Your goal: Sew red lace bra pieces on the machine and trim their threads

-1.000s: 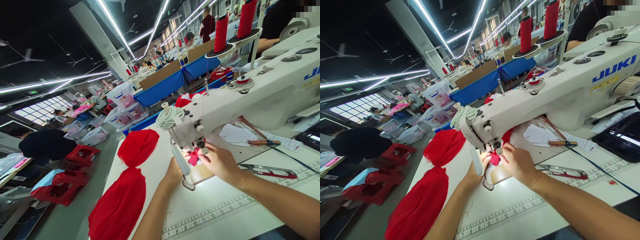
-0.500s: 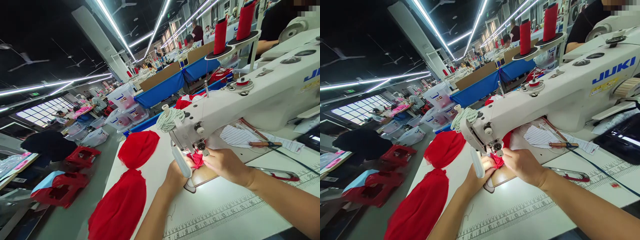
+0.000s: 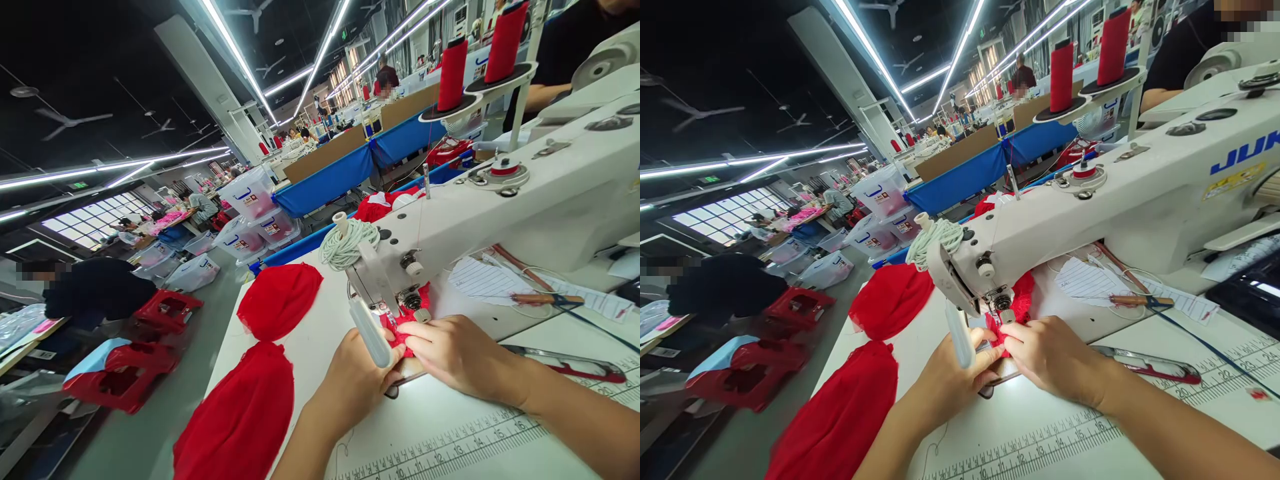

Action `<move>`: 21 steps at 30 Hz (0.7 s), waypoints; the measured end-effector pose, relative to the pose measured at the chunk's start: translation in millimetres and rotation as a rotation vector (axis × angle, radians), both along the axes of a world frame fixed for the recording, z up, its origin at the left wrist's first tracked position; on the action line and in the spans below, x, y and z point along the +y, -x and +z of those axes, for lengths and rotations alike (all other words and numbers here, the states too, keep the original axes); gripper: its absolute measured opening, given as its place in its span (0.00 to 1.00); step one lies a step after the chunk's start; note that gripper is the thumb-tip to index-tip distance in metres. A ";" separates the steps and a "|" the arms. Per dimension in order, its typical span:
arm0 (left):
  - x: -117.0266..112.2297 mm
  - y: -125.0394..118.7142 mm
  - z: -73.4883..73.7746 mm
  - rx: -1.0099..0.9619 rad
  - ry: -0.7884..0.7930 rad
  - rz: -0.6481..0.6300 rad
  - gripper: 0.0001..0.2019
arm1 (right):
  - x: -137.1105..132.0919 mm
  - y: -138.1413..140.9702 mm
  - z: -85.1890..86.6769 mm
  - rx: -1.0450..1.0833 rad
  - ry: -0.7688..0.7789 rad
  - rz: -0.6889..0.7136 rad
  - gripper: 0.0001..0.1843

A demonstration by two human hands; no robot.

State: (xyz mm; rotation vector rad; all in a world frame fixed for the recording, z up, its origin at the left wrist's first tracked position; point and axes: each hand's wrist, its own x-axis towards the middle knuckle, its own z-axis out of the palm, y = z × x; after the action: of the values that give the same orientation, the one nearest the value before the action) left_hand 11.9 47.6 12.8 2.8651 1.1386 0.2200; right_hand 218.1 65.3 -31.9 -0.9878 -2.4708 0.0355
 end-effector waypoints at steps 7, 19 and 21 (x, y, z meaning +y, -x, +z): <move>-10.5 -2.2 -4.2 0.043 -0.105 0.072 0.20 | -3.7 5.3 -4.1 -0.074 -0.022 -0.021 0.12; -12.0 -11.2 -13.7 -0.001 -0.297 0.178 0.25 | 0.3 6.3 0.7 -0.042 -0.045 -0.038 0.14; -8.8 -8.8 -11.3 -0.021 -0.240 0.152 0.24 | 1.6 4.1 0.7 -0.014 -0.052 0.028 0.14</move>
State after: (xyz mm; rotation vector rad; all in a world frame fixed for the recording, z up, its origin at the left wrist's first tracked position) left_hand 20.7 38.8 1.5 2.9685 1.4173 0.4197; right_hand 214.0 66.9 -31.2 -0.9353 -2.4855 -0.0272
